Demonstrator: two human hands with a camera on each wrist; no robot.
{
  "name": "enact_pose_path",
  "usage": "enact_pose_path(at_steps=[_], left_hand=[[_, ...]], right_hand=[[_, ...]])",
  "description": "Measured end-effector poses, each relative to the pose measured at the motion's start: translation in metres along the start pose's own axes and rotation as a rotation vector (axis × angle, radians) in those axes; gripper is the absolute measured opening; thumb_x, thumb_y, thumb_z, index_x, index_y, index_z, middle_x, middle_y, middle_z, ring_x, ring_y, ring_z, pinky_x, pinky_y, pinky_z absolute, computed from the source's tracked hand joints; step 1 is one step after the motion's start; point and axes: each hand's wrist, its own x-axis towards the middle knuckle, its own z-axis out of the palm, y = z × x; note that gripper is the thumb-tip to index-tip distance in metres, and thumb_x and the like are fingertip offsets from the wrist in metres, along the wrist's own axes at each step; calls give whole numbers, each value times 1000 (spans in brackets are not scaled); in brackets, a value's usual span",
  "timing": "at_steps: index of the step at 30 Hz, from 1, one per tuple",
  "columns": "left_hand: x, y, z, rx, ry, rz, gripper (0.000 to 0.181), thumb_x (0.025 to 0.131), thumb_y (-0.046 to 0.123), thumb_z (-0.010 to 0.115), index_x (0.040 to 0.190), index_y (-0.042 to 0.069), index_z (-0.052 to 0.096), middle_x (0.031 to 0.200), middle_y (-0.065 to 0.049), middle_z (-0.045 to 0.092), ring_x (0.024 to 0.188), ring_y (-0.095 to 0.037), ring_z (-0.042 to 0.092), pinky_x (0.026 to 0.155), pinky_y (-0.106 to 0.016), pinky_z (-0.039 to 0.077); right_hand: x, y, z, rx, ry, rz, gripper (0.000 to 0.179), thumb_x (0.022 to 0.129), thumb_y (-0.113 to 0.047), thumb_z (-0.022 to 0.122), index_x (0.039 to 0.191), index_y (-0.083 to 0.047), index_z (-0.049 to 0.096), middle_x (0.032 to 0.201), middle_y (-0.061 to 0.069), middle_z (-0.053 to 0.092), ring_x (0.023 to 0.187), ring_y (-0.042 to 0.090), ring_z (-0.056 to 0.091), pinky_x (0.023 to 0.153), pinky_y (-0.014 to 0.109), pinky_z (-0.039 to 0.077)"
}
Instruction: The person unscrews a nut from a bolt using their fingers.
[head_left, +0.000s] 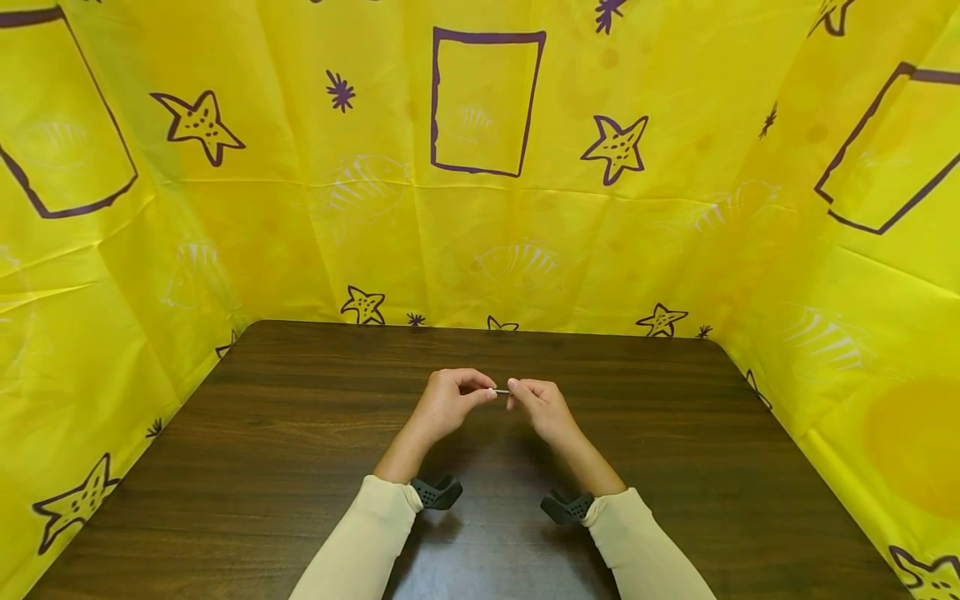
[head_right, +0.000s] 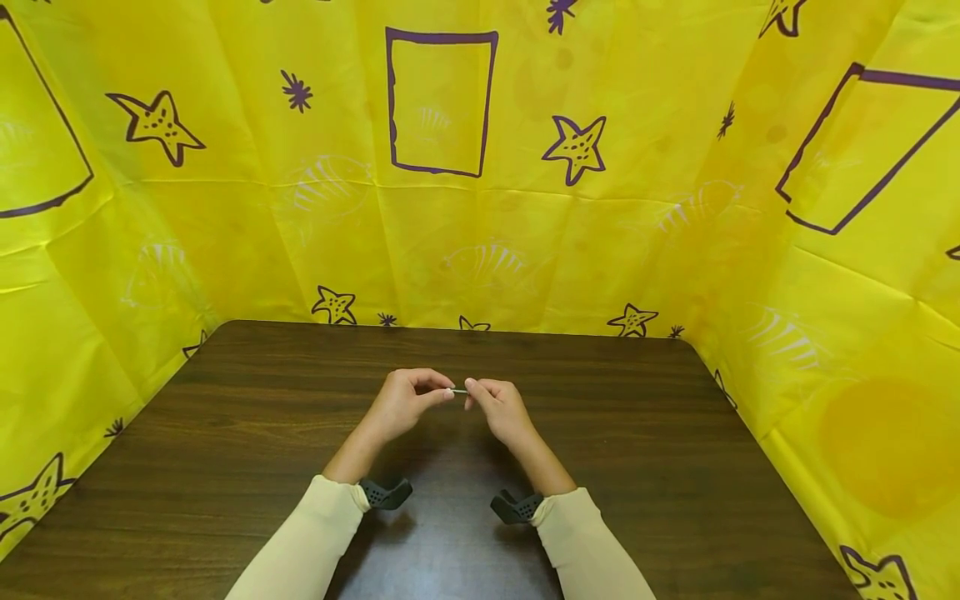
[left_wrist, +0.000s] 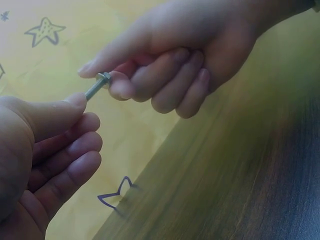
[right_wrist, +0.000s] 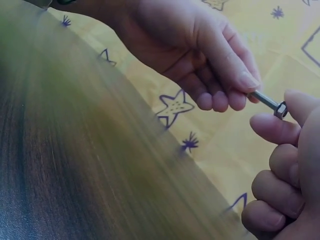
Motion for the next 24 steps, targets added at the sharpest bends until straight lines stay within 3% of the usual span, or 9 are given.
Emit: enact_pose_path(at_steps=[12, 24], left_hand=[[0, -4, -1, -2, 25, 59, 4, 85, 12, 76, 88, 11, 76, 81, 5, 70, 71, -10, 61, 63, -28, 50], [0, -1, -4, -13, 10, 8, 4, 86, 14, 76, 89, 11, 76, 83, 4, 70, 74, -11, 62, 66, -29, 51]], right_hand=[[1, 2, -2, 61, 3, -34, 17, 93, -1, 63, 91, 16, 64, 54, -3, 40, 47, 6, 32, 46, 22, 27], [1, 4, -3, 75, 17, -94, 17, 85, 6, 70, 100, 14, 65, 53, -4, 34, 45, 5, 29, 45, 20, 23]])
